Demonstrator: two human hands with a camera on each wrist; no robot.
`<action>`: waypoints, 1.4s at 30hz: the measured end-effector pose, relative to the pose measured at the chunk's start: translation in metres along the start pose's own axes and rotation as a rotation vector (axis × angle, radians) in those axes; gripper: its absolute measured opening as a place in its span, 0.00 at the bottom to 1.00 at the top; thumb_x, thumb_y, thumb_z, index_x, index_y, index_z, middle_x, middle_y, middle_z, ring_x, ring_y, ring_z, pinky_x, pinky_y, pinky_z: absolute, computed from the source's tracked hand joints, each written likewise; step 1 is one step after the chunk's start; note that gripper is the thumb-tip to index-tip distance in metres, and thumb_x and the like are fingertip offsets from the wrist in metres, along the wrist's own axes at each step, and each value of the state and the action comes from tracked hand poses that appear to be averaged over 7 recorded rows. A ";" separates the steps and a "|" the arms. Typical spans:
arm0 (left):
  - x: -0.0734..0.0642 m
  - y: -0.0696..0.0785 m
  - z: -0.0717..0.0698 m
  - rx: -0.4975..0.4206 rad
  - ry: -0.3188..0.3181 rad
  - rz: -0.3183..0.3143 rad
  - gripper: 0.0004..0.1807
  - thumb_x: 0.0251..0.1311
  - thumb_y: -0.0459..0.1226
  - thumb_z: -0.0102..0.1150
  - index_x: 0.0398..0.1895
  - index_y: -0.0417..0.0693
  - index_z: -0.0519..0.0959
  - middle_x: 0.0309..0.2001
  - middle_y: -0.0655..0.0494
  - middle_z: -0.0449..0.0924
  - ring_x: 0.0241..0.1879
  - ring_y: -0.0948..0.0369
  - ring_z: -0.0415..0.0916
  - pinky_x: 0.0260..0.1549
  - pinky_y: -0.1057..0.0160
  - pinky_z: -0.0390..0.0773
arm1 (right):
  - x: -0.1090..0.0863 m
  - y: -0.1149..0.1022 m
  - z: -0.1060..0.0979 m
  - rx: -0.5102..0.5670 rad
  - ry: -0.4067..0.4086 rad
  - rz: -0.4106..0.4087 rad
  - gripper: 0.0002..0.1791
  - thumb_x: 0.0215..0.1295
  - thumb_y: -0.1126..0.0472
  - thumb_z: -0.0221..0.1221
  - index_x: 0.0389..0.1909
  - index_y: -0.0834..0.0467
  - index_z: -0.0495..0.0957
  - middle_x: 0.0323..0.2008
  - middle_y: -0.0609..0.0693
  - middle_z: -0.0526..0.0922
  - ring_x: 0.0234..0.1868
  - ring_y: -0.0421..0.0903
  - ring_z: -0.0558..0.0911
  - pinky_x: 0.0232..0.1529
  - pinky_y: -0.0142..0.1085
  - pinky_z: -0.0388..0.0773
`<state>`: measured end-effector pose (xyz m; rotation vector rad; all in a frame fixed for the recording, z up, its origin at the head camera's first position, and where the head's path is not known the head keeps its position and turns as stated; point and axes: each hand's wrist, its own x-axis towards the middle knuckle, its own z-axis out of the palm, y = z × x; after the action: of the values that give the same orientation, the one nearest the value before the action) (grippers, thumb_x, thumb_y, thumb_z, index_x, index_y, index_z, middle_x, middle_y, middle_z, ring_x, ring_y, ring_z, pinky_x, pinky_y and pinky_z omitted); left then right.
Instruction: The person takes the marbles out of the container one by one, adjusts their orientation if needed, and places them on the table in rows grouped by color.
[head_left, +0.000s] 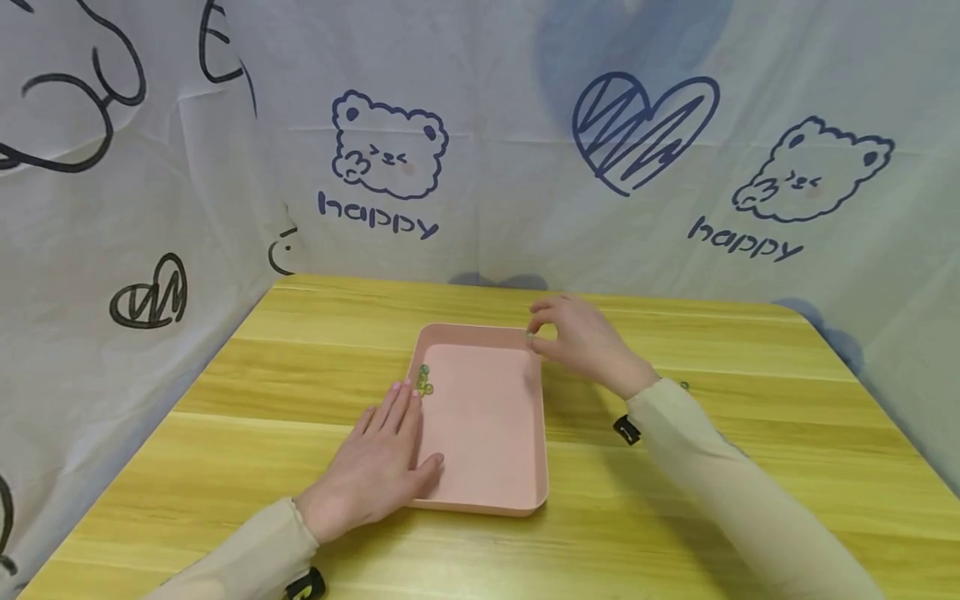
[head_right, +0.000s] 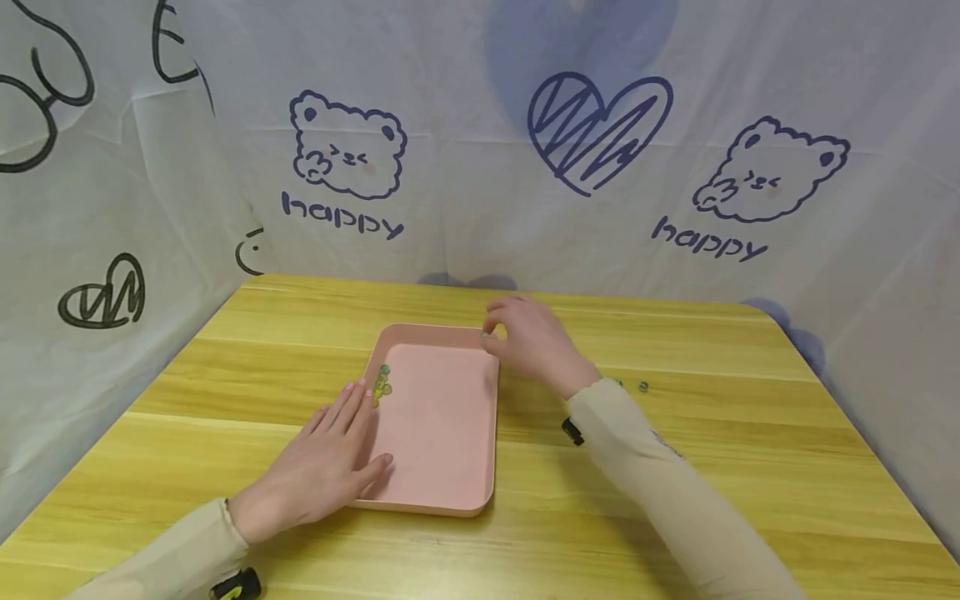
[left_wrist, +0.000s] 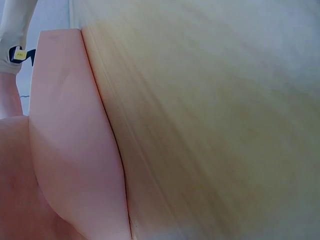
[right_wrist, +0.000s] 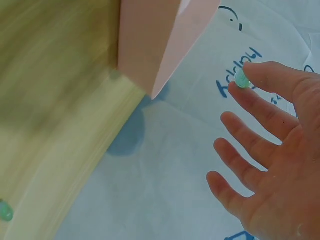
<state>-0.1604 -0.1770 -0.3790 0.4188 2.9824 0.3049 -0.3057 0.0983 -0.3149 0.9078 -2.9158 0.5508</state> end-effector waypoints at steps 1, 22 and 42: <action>0.000 0.000 0.000 0.002 0.001 0.001 0.48 0.69 0.62 0.41 0.77 0.35 0.45 0.77 0.41 0.35 0.76 0.49 0.33 0.71 0.43 0.45 | -0.002 0.002 -0.001 0.001 0.000 0.008 0.11 0.65 0.54 0.63 0.41 0.56 0.87 0.62 0.54 0.77 0.66 0.58 0.69 0.67 0.51 0.61; -0.001 0.000 -0.002 -0.006 0.000 0.007 0.47 0.69 0.61 0.41 0.77 0.36 0.47 0.77 0.41 0.35 0.76 0.49 0.32 0.70 0.42 0.45 | -0.053 0.054 -0.018 -0.049 0.008 0.125 0.09 0.65 0.56 0.63 0.40 0.57 0.86 0.61 0.60 0.76 0.65 0.63 0.68 0.64 0.59 0.63; -0.002 0.002 -0.002 -0.013 0.012 0.014 0.47 0.69 0.61 0.42 0.77 0.37 0.47 0.77 0.40 0.36 0.76 0.49 0.33 0.70 0.43 0.45 | -0.117 0.122 -0.030 -0.068 0.021 0.239 0.10 0.64 0.59 0.63 0.39 0.61 0.85 0.58 0.67 0.76 0.61 0.69 0.69 0.61 0.63 0.63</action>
<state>-0.1588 -0.1761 -0.3764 0.4378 2.9889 0.3286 -0.2790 0.2657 -0.3422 0.5453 -3.0220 0.4643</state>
